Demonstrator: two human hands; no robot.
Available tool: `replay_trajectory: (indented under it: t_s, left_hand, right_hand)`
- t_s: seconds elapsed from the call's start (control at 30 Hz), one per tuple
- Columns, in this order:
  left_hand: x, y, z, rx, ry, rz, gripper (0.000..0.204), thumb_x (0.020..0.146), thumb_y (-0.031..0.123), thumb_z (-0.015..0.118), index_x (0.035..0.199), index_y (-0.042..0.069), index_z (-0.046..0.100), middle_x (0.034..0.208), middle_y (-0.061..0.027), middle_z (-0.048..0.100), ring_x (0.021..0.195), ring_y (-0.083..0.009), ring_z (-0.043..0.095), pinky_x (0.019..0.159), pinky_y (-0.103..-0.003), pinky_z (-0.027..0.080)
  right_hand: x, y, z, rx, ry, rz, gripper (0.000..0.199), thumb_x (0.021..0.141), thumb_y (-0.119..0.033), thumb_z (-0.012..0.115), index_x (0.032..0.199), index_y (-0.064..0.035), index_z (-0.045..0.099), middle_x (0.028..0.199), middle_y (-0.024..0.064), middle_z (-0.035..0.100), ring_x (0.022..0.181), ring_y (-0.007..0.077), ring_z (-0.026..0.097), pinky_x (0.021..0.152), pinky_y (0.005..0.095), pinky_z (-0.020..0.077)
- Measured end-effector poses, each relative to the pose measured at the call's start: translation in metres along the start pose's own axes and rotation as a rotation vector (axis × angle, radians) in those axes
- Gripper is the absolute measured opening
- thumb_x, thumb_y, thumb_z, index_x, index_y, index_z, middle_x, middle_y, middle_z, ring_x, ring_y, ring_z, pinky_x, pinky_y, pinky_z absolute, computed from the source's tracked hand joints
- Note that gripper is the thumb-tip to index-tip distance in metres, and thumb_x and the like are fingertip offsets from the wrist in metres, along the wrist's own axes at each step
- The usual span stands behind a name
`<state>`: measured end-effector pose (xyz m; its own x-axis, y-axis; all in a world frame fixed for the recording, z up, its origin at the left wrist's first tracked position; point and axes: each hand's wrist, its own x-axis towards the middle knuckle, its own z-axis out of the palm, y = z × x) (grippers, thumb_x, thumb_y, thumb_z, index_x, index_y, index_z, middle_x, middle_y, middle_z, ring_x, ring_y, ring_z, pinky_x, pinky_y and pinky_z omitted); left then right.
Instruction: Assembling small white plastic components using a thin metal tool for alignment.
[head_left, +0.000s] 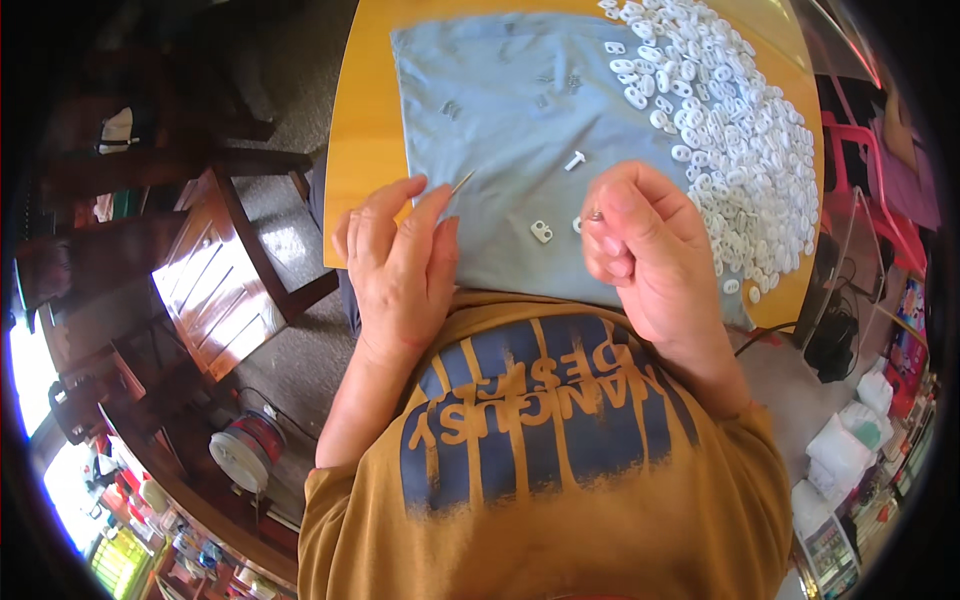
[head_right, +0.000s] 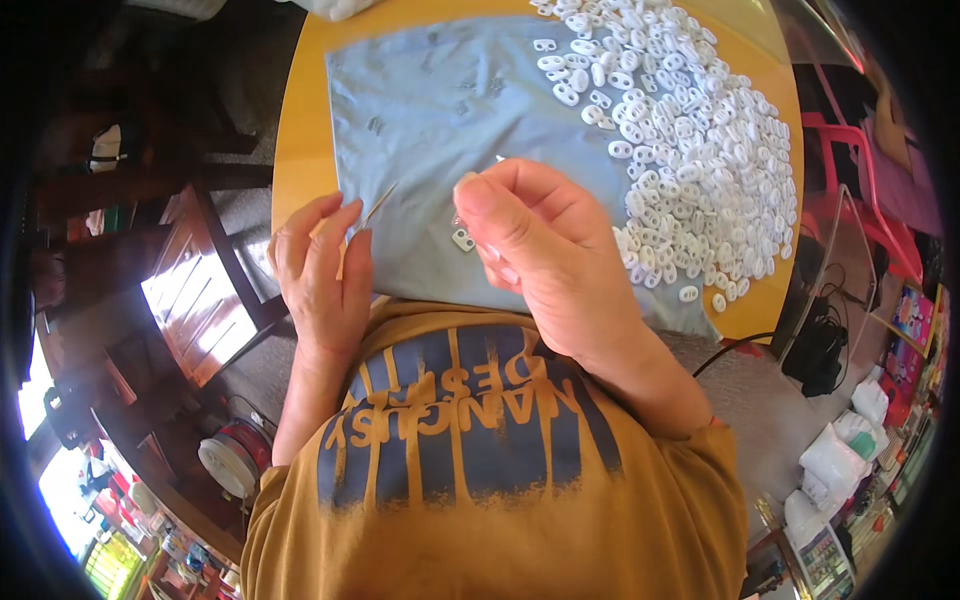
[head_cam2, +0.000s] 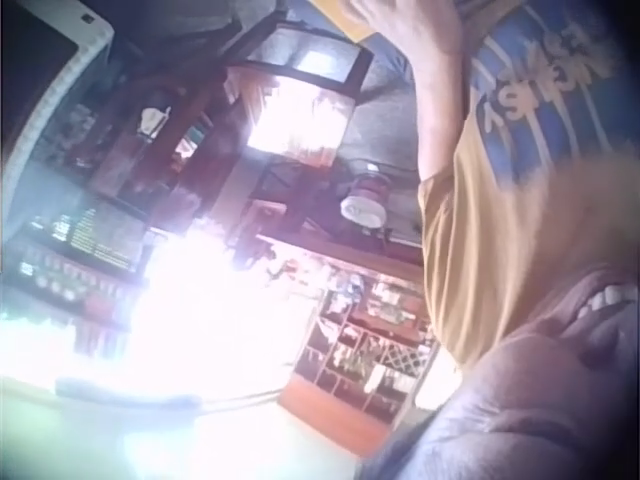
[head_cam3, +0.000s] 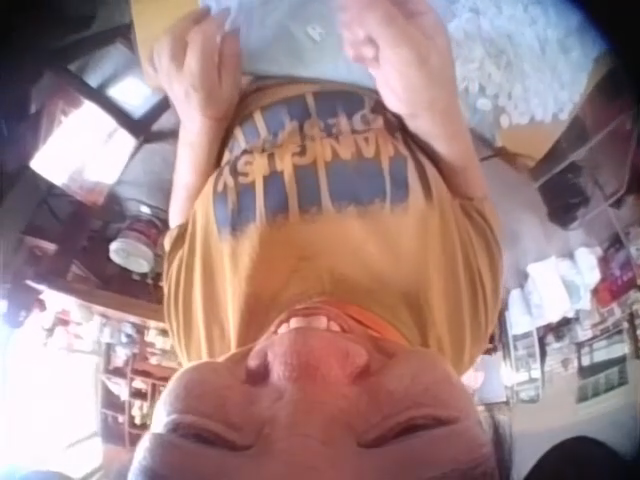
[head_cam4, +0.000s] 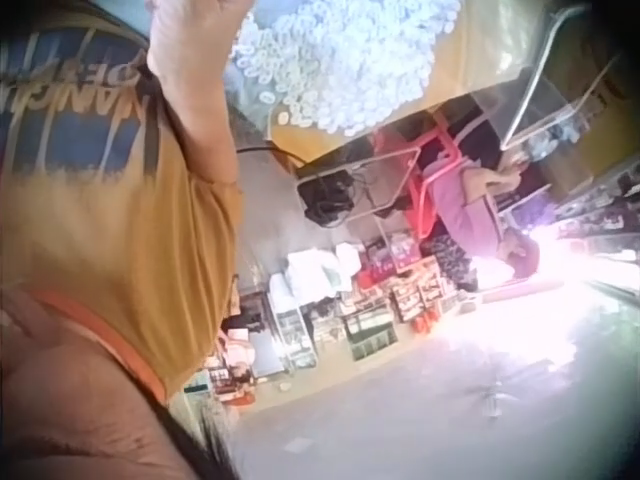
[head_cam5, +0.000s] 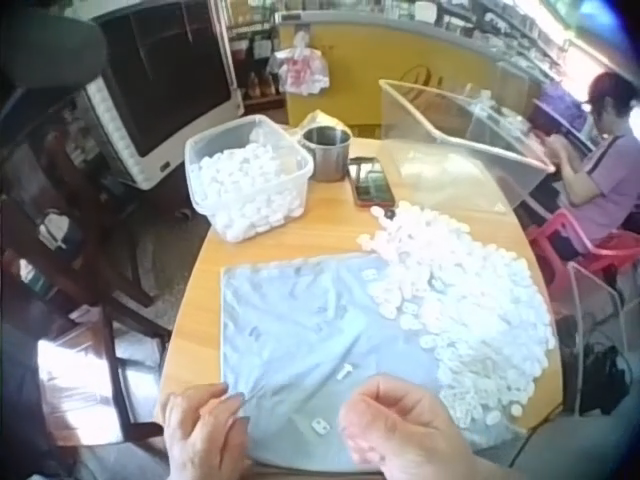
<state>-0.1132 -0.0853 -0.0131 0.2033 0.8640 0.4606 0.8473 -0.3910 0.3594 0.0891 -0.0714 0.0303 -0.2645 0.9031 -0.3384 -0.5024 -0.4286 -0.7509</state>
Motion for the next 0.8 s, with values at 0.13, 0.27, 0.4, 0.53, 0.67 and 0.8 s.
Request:
replay_trajectory:
  t_s: [0.13,0.27,0.4,0.53,0.67,0.8]
  left_hand:
    - [-0.012,0.017,0.002,-0.123,0.019,0.091,0.026,0.067,0.005,0.068,0.092,0.009,0.063,0.091,-0.0032,0.057,0.081,-0.0196,0.054,0.076,-0.032,0.036]
    - [-0.017,0.027,0.012,-0.171,0.025,0.148,0.027,0.067,0.003,0.067,0.092,0.010,0.062,0.083,-0.0023,0.056,0.076,-0.0198,0.054,0.070,-0.032,0.038]
    - [-0.018,0.036,0.016,-0.149,0.015,0.223,0.028,0.065,0.004,0.066,0.092,0.011,0.063,0.084,-0.0026,0.056,0.080,-0.0210,0.054,0.073,-0.034,0.039]
    - [-0.019,0.033,0.025,-0.131,-0.025,0.247,0.026,0.068,0.013,0.061,0.093,0.010,0.063,0.086,-0.0035,0.056,0.085,-0.0226,0.054,0.078,-0.036,0.038]
    - [-0.017,0.038,0.019,-0.125,-0.003,0.343,0.015,0.072,0.020,0.057,0.084,0.011,0.059,0.079,-0.0038,0.052,0.079,-0.0237,0.051,0.076,-0.036,0.035]
    - [-0.018,0.034,0.028,-0.136,0.014,0.354,0.009,0.073,0.018,0.060,0.074,0.012,0.054,0.072,-0.0047,0.048,0.075,-0.0239,0.050,0.070,-0.037,0.035]
  right_hand:
    - [-0.014,0.005,0.007,0.042,-0.035,0.007,0.023,0.085,-0.027,0.062,0.079,-0.0057,0.055,0.062,-0.0055,0.046,0.051,0.0016,0.036,0.046,0.0161,0.0288]
    - [-0.031,0.011,0.014,0.089,-0.045,-0.039,0.025,0.085,-0.030,0.061,0.079,-0.0063,0.055,0.063,-0.0056,0.045,0.051,0.0012,0.035,0.044,0.0149,0.0274]
    - [-0.051,0.015,0.021,0.019,-0.088,-0.021,0.025,0.088,-0.029,0.058,0.077,-0.0077,0.052,0.062,-0.0046,0.043,0.050,0.0024,0.034,0.044,0.0166,0.0267]
    - [-0.070,0.023,0.031,-0.061,-0.086,-0.028,0.022,0.089,-0.026,0.056,0.077,-0.0085,0.050,0.061,-0.0046,0.042,0.050,0.0026,0.034,0.044,0.0168,0.0266]
    - [-0.087,0.040,0.044,-0.119,-0.212,-0.017,0.023,0.089,-0.026,0.056,0.075,-0.0079,0.051,0.059,-0.0059,0.041,0.049,0.0011,0.034,0.043,0.0161,0.0258]
    - [-0.095,0.050,0.049,-0.152,-0.248,0.001,0.024,0.090,-0.026,0.055,0.075,-0.0076,0.051,0.060,-0.0066,0.040,0.049,0.0007,0.033,0.043,0.0158,0.0255]
